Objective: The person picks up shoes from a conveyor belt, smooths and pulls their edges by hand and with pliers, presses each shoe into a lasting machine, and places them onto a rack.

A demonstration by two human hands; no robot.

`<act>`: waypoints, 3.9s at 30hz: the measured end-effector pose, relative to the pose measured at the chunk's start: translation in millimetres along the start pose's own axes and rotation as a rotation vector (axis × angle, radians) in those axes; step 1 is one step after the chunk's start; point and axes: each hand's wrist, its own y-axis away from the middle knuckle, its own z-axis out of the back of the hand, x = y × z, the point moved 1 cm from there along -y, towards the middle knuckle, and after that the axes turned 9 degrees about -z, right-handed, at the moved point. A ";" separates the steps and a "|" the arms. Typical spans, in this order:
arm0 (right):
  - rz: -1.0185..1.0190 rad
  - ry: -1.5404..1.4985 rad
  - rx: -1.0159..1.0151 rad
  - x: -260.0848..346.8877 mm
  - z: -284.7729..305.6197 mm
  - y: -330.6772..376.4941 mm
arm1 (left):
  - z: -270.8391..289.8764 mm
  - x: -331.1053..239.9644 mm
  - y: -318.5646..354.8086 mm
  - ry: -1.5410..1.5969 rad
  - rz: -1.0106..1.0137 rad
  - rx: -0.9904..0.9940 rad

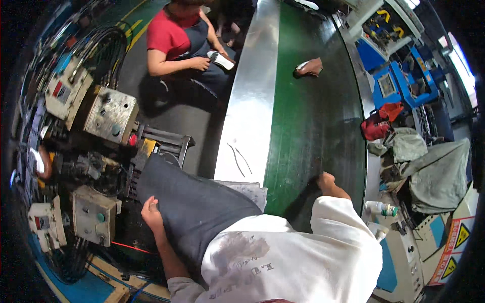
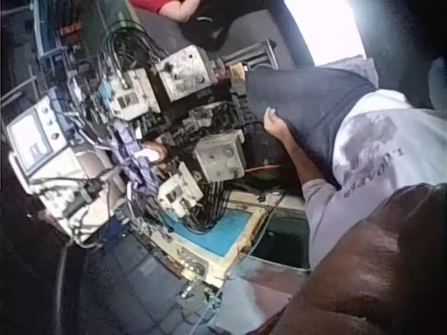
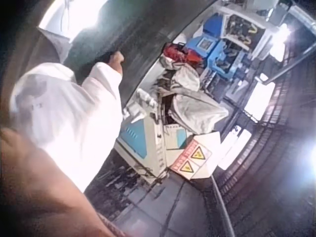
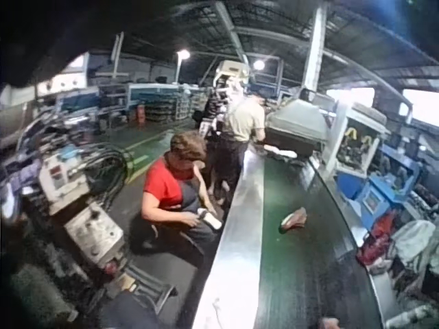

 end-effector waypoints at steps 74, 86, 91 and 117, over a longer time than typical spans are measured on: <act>1.360 -0.614 0.062 371.6 260.6 465.6 | 28.3 -121.0 -21.3 0.401 -0.088 -0.309; 1.433 -0.712 -0.398 440.6 315.5 476.5 | -3.5 -146.2 -53.1 0.043 -0.157 -0.347; 1.423 -0.744 0.218 419.1 301.7 464.4 | 4.5 -144.9 -45.9 0.327 -0.131 -0.195; 1.374 -0.915 0.596 439.0 273.8 441.8 | -8.7 -101.3 -16.6 1.393 0.222 0.165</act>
